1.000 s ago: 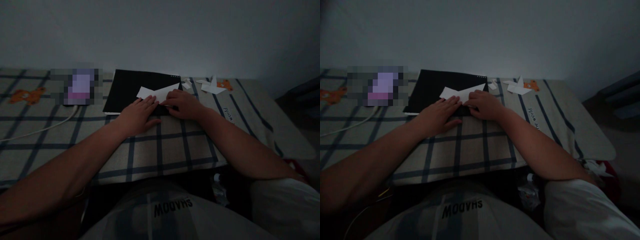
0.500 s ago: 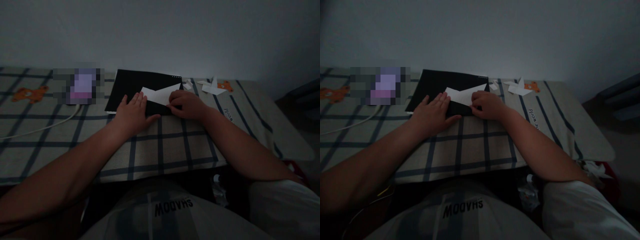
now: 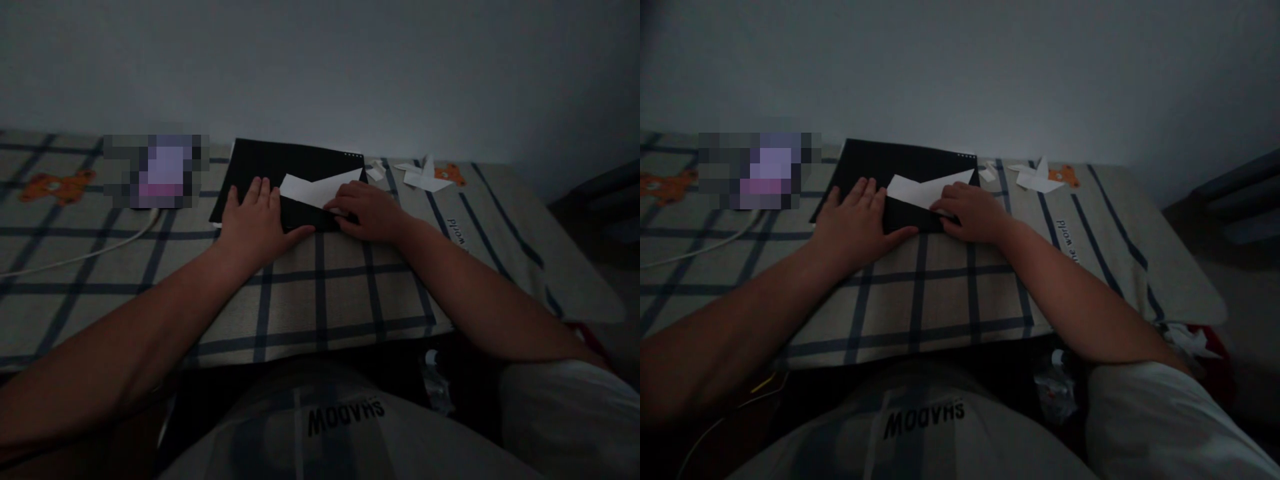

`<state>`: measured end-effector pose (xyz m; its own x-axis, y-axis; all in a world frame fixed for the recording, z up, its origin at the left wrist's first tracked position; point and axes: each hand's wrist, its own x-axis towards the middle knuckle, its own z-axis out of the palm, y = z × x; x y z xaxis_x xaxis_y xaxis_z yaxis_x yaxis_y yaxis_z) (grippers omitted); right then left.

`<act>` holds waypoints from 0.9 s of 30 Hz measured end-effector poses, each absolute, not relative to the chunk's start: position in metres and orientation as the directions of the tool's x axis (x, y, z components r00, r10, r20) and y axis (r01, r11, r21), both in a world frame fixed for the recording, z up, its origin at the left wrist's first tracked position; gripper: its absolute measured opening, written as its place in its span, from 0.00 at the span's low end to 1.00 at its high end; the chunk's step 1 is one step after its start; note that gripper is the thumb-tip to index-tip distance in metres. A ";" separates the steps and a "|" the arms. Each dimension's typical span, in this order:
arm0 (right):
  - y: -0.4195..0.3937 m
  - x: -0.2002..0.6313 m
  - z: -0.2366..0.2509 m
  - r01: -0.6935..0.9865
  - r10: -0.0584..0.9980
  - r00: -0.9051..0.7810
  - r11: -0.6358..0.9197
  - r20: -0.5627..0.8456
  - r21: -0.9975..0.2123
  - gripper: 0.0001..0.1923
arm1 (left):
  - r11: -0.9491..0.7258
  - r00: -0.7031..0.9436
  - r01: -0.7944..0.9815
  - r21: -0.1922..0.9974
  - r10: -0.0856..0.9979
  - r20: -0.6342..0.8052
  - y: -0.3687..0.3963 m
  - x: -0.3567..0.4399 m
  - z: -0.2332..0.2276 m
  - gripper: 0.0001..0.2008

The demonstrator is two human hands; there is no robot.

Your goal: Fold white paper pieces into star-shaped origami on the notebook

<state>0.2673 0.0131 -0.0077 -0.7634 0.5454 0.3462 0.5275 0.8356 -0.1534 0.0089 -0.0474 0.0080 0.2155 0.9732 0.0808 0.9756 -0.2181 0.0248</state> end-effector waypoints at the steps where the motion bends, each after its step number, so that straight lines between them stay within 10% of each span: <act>1: 0.014 0.267 -0.009 0.522 0.539 -0.766 0.839 0.350 -0.150 0.20 | -0.211 0.209 0.977 0.019 0.974 0.087 -0.048 0.009 0.008 0.50; 10: 0.015 0.266 -0.014 0.522 0.506 -0.793 0.852 0.339 -0.049 0.23 | -0.561 0.561 0.828 -0.005 0.827 -0.044 -0.043 0.012 0.007 0.41; 27: 0.014 0.266 -0.003 0.524 0.552 -0.778 0.834 0.300 -0.174 0.18 | -0.515 0.516 0.856 0.037 0.851 -0.098 -0.037 0.009 0.018 0.35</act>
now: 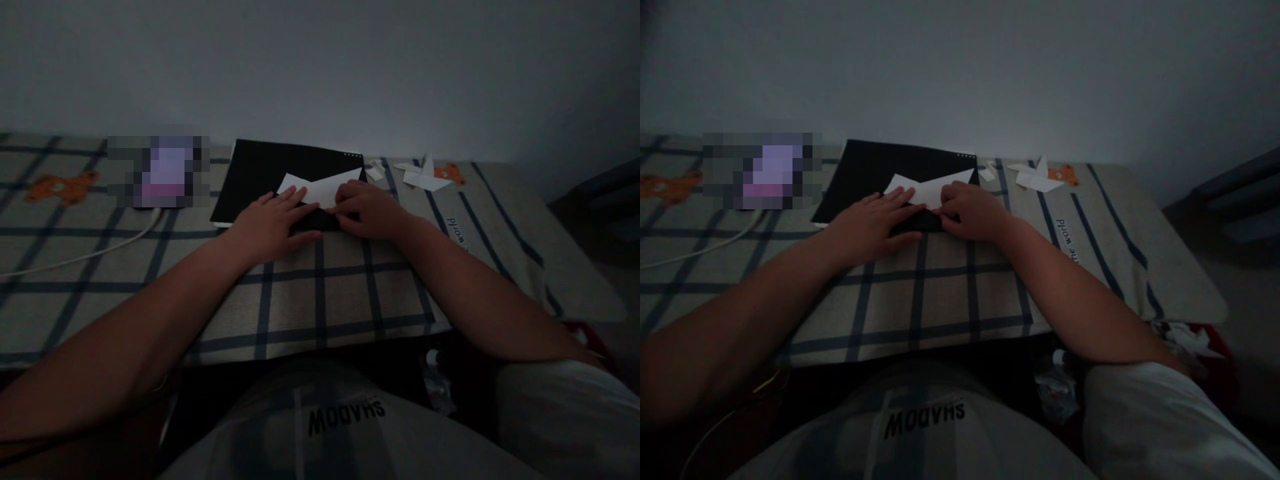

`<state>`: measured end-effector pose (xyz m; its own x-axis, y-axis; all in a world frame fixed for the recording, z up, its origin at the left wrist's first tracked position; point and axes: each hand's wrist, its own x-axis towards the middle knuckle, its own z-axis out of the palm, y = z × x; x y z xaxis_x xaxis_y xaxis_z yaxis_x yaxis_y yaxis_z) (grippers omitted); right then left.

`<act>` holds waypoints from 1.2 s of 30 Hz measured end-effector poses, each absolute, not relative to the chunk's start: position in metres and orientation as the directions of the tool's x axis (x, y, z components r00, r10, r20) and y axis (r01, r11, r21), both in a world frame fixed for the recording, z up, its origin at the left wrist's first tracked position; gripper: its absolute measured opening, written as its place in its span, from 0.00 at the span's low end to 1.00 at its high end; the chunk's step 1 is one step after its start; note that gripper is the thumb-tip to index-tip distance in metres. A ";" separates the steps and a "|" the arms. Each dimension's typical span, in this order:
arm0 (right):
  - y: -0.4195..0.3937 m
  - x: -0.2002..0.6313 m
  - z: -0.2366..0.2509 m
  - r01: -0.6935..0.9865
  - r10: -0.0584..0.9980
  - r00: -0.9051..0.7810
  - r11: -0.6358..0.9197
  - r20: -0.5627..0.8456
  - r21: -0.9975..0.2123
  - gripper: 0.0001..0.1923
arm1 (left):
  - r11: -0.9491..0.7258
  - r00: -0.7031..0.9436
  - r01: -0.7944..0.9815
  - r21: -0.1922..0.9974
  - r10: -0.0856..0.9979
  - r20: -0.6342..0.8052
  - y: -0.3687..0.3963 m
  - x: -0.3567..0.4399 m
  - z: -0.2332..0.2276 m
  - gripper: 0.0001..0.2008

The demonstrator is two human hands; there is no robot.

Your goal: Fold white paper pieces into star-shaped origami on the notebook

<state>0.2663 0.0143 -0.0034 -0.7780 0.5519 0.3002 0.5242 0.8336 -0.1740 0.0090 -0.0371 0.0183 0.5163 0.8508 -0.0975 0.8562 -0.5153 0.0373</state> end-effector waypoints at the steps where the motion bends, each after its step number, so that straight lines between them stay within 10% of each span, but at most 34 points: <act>1: 0.014 0.267 -0.002 0.525 0.554 -0.777 0.832 0.298 -0.179 0.17 | -0.507 0.507 0.861 0.037 0.855 -0.109 -0.037 0.009 0.020 0.35; 36: 0.027 0.283 -0.012 0.506 0.575 -0.626 0.813 0.527 -0.287 0.22 | -0.206 0.202 0.978 0.004 0.962 0.183 -0.042 0.007 0.019 0.38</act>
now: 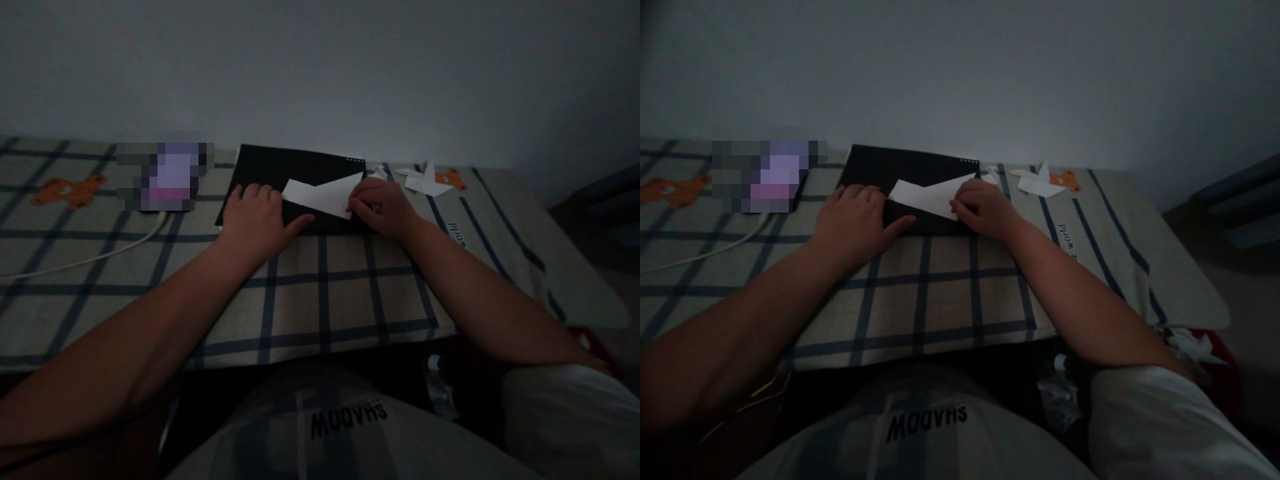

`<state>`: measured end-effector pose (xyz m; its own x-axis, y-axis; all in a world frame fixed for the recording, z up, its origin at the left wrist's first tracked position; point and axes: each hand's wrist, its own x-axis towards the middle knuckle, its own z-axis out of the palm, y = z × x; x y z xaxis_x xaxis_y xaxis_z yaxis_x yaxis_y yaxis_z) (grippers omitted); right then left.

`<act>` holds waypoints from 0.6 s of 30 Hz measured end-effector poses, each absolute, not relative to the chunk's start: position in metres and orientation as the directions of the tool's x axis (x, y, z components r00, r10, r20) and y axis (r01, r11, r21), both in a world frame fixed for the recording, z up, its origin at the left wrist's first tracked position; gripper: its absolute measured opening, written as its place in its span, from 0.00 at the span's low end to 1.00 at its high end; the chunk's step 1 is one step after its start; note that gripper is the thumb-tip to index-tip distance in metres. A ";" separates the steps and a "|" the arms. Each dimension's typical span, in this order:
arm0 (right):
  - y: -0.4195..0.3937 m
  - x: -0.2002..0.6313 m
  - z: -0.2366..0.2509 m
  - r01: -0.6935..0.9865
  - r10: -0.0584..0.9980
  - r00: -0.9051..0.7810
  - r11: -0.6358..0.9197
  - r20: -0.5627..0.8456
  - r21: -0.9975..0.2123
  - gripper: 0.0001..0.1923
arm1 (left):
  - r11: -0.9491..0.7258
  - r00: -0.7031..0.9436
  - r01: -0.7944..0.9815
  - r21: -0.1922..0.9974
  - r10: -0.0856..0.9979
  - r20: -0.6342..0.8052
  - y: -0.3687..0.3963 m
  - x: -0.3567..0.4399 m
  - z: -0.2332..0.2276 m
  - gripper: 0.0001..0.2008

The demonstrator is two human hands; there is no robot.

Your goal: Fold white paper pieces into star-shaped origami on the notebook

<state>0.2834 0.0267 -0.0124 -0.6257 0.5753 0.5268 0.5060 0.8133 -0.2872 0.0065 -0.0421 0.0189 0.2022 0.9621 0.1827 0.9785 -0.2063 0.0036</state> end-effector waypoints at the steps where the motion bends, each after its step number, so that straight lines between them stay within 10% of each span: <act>1: 0.027 0.282 -0.014 0.528 0.588 -0.602 0.801 0.540 -0.283 0.20 | -0.211 0.203 0.977 0.020 0.960 0.195 -0.041 0.005 0.018 0.38; 18: 0.023 0.278 -0.011 0.621 0.657 -0.669 0.751 0.347 -0.223 0.22 | -0.740 0.736 0.673 0.010 0.671 0.092 -0.034 0.002 0.022 0.23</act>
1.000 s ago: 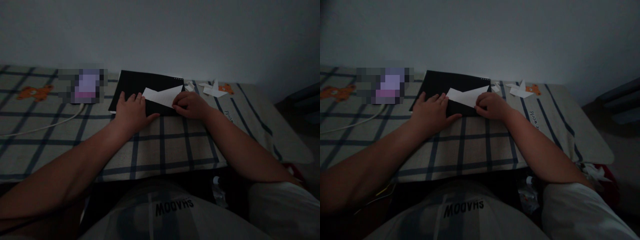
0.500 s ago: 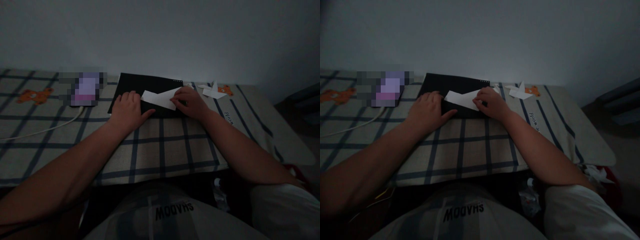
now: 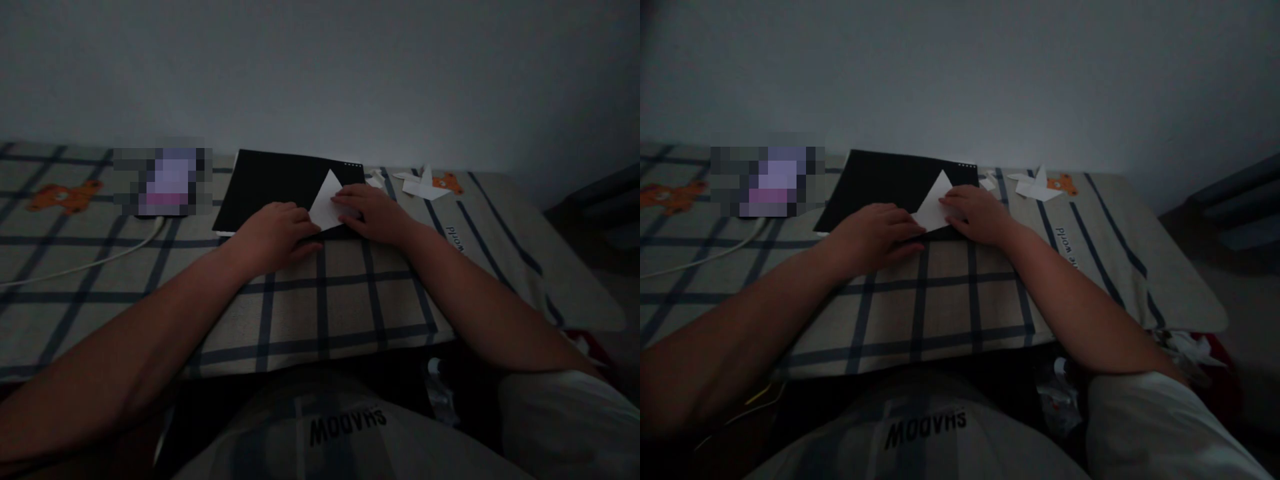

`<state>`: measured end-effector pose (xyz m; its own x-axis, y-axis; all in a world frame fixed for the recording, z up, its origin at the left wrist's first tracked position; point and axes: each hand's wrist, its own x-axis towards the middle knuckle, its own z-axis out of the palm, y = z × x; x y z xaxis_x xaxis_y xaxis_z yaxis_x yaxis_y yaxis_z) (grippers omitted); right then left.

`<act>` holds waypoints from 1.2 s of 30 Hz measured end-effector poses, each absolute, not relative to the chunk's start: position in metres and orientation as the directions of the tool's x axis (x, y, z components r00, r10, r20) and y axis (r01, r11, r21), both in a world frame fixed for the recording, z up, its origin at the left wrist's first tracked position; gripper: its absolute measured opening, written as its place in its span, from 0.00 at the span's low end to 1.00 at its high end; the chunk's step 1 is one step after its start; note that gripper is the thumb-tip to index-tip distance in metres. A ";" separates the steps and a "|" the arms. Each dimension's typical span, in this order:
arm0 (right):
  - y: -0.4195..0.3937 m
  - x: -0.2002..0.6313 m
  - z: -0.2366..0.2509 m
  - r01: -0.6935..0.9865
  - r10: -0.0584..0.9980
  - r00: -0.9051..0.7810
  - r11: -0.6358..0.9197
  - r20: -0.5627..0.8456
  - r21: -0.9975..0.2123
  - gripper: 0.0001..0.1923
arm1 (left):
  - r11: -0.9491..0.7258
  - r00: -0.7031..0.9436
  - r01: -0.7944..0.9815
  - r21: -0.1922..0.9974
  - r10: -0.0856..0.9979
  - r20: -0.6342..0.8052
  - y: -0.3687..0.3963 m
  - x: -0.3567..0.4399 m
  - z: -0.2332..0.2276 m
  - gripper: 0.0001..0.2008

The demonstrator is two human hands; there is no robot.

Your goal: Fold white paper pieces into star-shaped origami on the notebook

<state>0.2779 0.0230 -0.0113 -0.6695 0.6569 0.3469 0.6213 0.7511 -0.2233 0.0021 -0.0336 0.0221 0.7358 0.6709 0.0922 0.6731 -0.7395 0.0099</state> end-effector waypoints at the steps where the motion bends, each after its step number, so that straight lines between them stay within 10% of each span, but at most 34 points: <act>1: 0.022 0.277 -0.011 0.629 0.659 -0.672 0.749 0.339 -0.210 0.22 | -0.753 0.748 0.657 0.037 0.657 0.096 -0.032 0.001 0.022 0.23; 11: 0.027 0.280 -0.019 0.568 0.610 -0.709 0.791 0.355 -0.227 0.25 | -0.718 0.716 0.650 0.247 0.688 0.114 -0.016 -0.017 0.014 0.37; 18: 0.029 0.277 -0.017 0.689 0.662 -0.632 0.718 0.404 -0.099 0.22 | -0.724 0.717 0.654 0.217 0.686 0.128 -0.018 -0.013 0.014 0.33; 29: 0.026 0.271 -0.015 0.672 0.673 -0.555 0.709 0.489 -0.213 0.13 | -0.755 0.751 0.584 0.298 0.642 0.157 -0.023 -0.007 0.010 0.23; 36: 0.031 0.279 -0.015 0.609 0.653 -0.602 0.748 0.460 -0.264 0.13 | -0.701 0.686 0.708 0.088 0.712 0.149 -0.024 -0.006 0.011 0.27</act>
